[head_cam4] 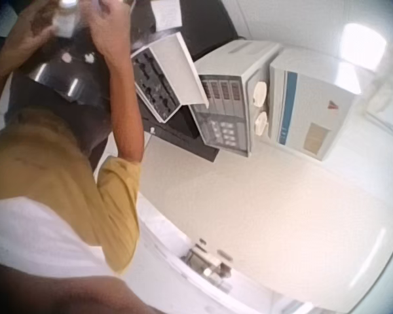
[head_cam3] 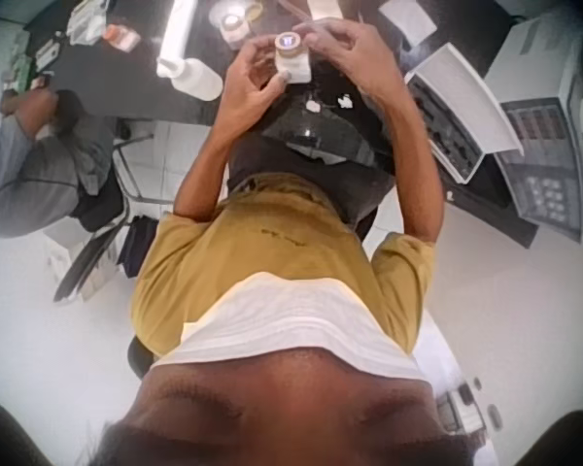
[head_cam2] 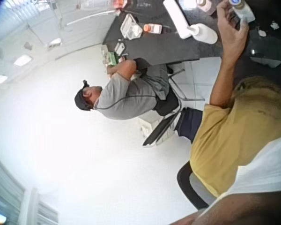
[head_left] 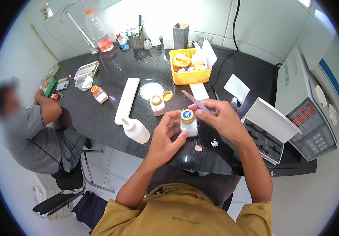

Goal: The person opens a white box and removes a small tool. They scoop a pink powder from a jar and a white powder from another jar onto the table, then add liquid from a squeeze bottle. The person mixes the powders and liquid together with the tool, then wipes the tool with a tissue.

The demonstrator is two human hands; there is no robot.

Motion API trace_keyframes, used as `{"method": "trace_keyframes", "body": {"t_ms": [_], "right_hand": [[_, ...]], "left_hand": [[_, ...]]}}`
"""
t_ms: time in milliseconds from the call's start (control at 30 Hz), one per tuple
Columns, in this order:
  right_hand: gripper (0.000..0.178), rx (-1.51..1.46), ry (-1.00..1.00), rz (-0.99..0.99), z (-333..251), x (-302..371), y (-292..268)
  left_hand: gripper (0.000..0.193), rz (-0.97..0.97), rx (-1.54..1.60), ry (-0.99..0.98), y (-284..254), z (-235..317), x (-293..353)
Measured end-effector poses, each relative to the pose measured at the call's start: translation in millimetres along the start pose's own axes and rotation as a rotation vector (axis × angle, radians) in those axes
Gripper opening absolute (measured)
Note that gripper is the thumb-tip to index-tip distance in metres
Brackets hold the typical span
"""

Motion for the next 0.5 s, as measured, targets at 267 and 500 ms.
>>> {"method": "trace_keyframes", "body": {"t_ms": [267,500], "right_hand": [[0.038,-0.106,-0.090,-0.054,-22.9,6.7,-7.3],[0.036,-0.118,-0.165,-0.048,-21.3,2.4,-8.5]], "left_hand": [[0.061,-0.111,0.725,-0.232,6.9,3.1,-6.7],[0.050,-0.220,0.869,-0.215,16.0,0.4,-9.2]]}}
Point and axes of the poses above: each hand's wrist, its own x-axis away from the middle knuckle, its own y-axis out of the palm, z = x × y, the point moved 3 cm from there along -x, towards the middle knuckle, and after that the axes turned 6 degrees about x, right-handed, at the moved point
